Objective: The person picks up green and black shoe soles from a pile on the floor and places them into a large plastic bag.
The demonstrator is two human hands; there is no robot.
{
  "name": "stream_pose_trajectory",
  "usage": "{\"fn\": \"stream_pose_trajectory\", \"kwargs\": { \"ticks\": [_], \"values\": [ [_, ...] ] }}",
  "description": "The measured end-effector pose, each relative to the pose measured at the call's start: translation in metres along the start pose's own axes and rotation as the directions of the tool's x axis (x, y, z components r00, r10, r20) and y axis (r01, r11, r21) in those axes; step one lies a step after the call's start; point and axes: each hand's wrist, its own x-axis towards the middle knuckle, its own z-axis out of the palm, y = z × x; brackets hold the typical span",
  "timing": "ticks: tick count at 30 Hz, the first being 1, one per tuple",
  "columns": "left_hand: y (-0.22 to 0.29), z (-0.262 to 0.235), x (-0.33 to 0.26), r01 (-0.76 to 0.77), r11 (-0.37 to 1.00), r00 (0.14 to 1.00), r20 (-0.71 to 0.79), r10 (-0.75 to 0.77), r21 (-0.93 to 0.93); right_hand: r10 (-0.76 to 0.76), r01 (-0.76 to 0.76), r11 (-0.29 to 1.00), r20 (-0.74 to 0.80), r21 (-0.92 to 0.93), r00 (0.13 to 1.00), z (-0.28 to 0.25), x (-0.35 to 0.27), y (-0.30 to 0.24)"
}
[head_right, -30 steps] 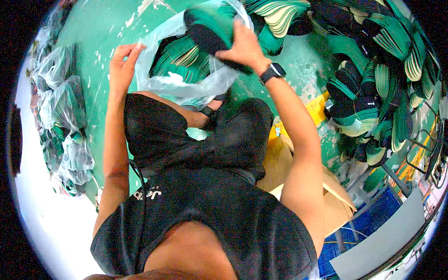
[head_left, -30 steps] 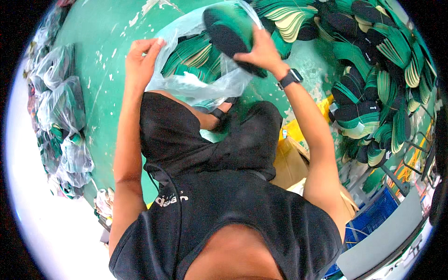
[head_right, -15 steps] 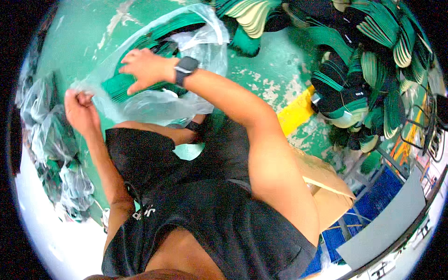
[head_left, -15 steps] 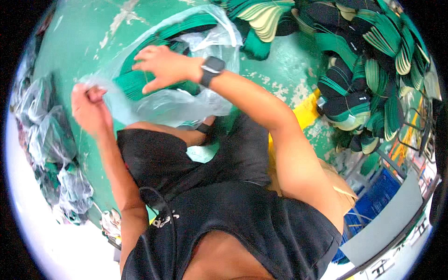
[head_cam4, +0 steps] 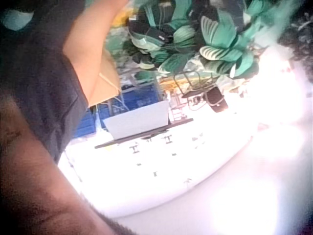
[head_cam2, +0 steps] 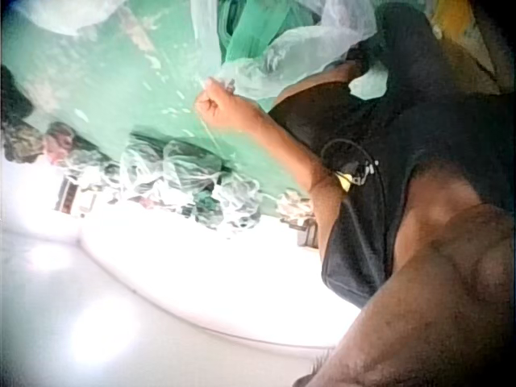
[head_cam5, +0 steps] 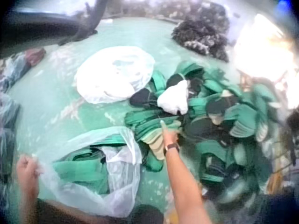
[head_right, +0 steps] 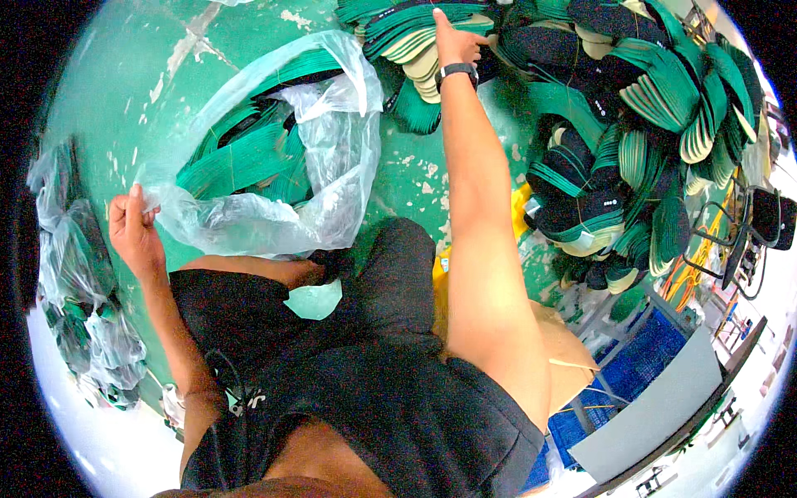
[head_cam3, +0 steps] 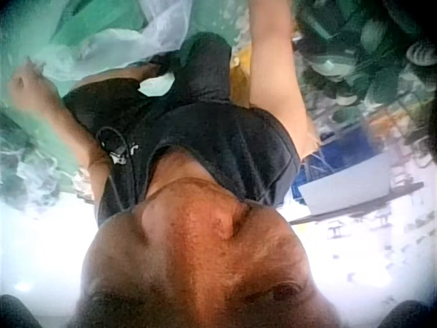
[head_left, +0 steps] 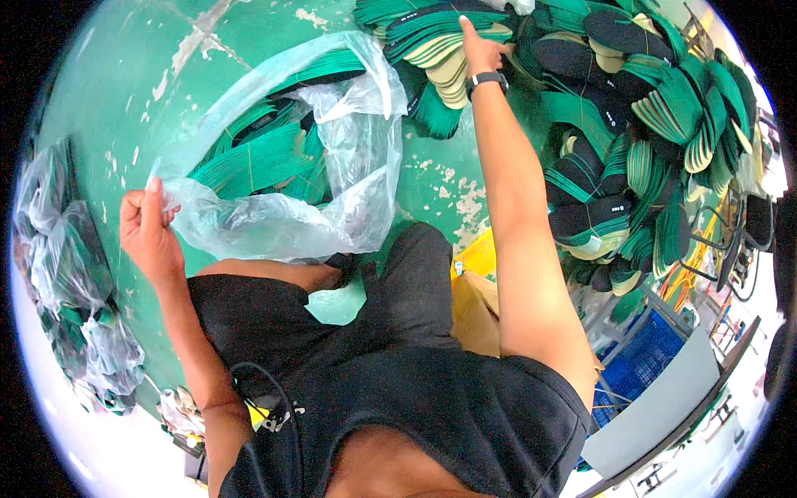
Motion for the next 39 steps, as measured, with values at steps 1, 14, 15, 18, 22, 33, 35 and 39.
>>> {"fn": "stream_pose_trajectory", "kwargs": {
  "ticks": [1,14,15,18,22,33,35,39],
  "values": [
    [-0.002,0.002,0.002,-0.002,1.000,1.000,0.006,0.001,0.030,-0.001,0.002,1.000,0.033,-0.025,0.999,-0.001,0.002,-0.008],
    [0.009,0.017,-0.003,-0.004,0.985,1.000,0.000,0.004,0.173,-0.051,0.055,0.985,0.032,-0.166,0.998,0.027,0.040,-0.062],
    [0.008,0.019,-0.002,-0.006,0.982,1.000,0.020,0.002,0.191,-0.057,0.056,0.982,0.002,-0.178,0.998,0.029,0.043,-0.058],
    [0.001,0.027,0.005,0.053,0.972,0.995,0.072,-0.071,0.229,-0.114,0.125,0.981,0.080,-0.150,0.990,-0.004,0.031,-0.035],
    [0.006,0.002,0.012,0.206,0.940,0.977,0.000,-0.214,0.271,-0.536,0.325,0.737,0.220,0.592,0.815,-0.097,-0.062,0.006],
    [-0.006,-0.021,0.006,0.074,0.996,0.979,0.193,-0.065,-0.043,-0.505,0.273,0.534,-0.042,-0.800,0.862,-0.129,-0.093,0.221],
    [-0.004,-0.054,-0.002,0.057,0.997,0.981,0.189,-0.046,-0.054,-0.526,0.231,0.552,-0.120,-0.801,0.842,-0.111,-0.103,0.238],
    [-0.005,-0.096,-0.030,0.041,0.988,0.999,0.028,-0.037,-0.150,-0.241,0.130,0.789,-0.109,-0.600,0.964,-0.101,-0.107,0.238]
  ]
}}
